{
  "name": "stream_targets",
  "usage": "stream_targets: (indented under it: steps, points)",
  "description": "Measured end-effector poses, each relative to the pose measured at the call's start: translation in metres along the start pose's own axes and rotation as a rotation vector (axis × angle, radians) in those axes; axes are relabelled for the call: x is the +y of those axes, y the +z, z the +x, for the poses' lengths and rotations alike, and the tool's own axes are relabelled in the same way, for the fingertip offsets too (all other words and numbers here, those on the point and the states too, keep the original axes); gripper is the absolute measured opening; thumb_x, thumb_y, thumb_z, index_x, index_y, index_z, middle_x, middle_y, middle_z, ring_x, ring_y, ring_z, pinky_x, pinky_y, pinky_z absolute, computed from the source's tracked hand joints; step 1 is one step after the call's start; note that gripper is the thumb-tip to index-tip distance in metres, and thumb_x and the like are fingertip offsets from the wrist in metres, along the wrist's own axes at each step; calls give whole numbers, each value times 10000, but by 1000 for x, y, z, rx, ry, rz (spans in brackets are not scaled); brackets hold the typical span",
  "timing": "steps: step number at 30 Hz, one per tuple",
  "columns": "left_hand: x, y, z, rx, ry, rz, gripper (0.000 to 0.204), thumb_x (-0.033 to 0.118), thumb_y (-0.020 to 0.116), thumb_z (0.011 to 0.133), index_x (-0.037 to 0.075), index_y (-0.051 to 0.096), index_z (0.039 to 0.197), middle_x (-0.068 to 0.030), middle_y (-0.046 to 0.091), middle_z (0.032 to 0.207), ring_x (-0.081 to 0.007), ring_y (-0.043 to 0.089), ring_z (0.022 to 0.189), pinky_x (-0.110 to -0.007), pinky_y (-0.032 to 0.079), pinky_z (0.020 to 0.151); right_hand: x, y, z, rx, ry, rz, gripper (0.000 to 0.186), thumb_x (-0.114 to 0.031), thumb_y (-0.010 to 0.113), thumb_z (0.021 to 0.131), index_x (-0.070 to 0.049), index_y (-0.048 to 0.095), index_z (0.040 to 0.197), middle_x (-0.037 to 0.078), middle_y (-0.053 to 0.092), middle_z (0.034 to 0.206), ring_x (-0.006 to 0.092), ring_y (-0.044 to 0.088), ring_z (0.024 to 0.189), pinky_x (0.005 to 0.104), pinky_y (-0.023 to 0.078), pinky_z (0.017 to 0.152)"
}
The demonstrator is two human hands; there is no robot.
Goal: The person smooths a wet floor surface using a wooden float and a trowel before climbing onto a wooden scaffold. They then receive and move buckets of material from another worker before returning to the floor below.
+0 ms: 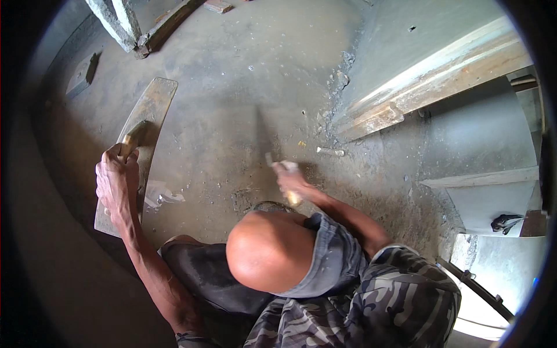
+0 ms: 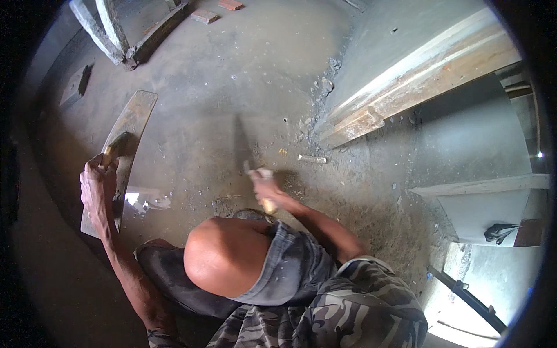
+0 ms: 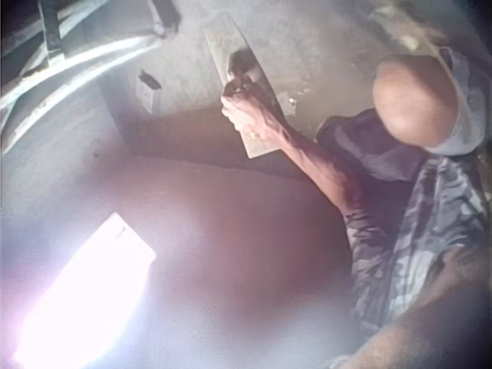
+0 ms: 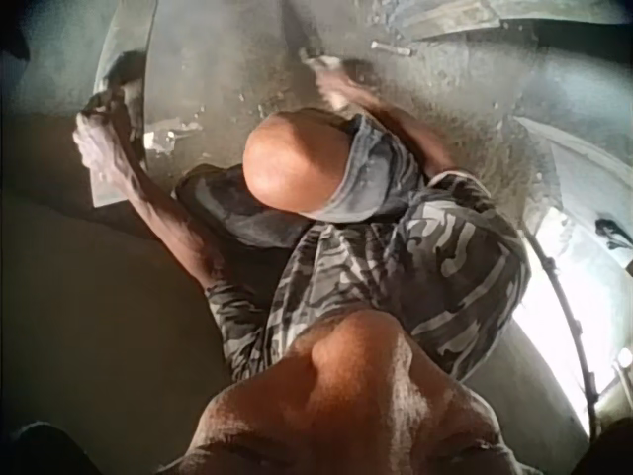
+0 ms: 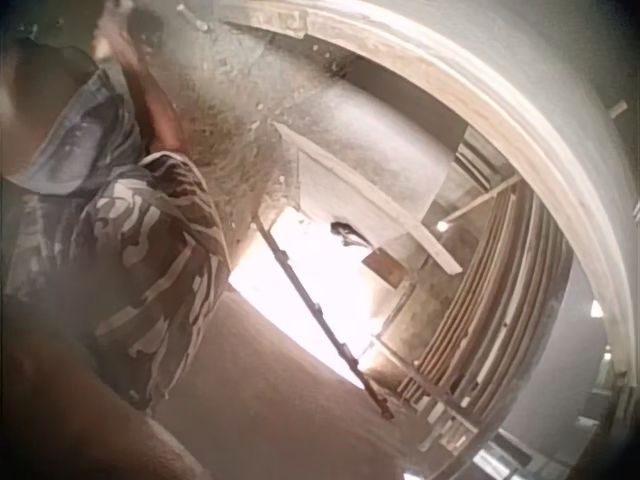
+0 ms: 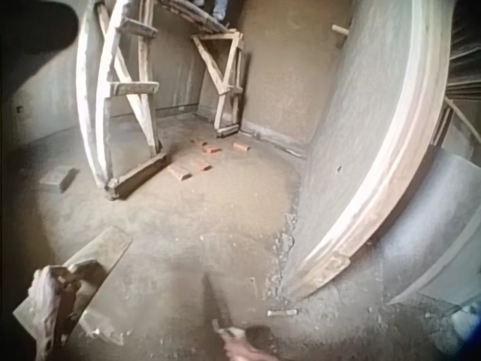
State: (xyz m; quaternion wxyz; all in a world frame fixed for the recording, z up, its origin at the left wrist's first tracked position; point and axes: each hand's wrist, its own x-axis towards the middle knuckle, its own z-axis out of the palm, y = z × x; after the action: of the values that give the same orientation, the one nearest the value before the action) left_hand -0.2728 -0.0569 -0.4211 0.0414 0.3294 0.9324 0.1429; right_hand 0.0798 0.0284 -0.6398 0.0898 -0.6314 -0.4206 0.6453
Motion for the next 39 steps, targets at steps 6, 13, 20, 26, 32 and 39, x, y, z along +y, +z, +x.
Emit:
stream_targets:
  steps: [6, 13, 20, 26, 32, 39]
  points:
    - [5, -9, -4, -39, 37, 2, 395, 343, 711, 837, 124, 699, 1165, -175, 715, 995, -359, 684, 940, -455, 519, 831, -4, 56, 28, -17, -9, -142, 397, -443, 525, 977, -101, 495, 1175, 16, 482, 662, 147, 508, 478, 323, 449, 359]
    - [-4, -11, 6, -3, -23, 40, 370, 311, 701, 847, 119, 694, 1164, -175, 694, 1040, -369, 657, 965, -461, 512, 837, 101, -76, 7, 81, 255, 349, 363, -551, 529, 941, -193, 487, 902, -18, 445, 578, 141, 461, 430, 336, 355, 353]
    - [4, -7, 2, 3, -33, 60, 359, 311, 701, 855, 118, 695, 1158, -177, 691, 1042, -367, 652, 982, -459, 505, 845, 100, -107, -88, 316, 305, 389, 377, -546, 547, 938, -176, 499, 883, 14, 486, 610, 158, 457, 436, 333, 391, 405]
    - [14, 2, 6, -65, 3, 68, 385, 322, 700, 852, 119, 689, 1179, -178, 702, 1025, -362, 668, 961, -458, 514, 828, 53, -49, -50, 91, -392, -194, 345, -439, 529, 985, -95, 508, 985, -13, 453, 610, 135, 443, 425, 329, 383, 370]
    - [12, -4, 3, -67, 13, 73, 348, 299, 695, 854, 120, 703, 1153, -180, 703, 1007, -357, 673, 939, -455, 519, 824, 31, -1, -16, -111, 66, -182, 418, -431, 458, 1016, -27, 555, 974, 22, 473, 653, 146, 553, 612, 365, 451, 552]
    - [8, -18, 0, -31, -17, 102, 361, 294, 695, 854, 122, 693, 1171, -176, 704, 1008, -357, 677, 920, -449, 520, 803, 156, -93, -47, 171, -688, -537, 316, -365, 537, 996, -63, 596, 922, 3, 488, 647, 129, 514, 576, 307, 420, 498]
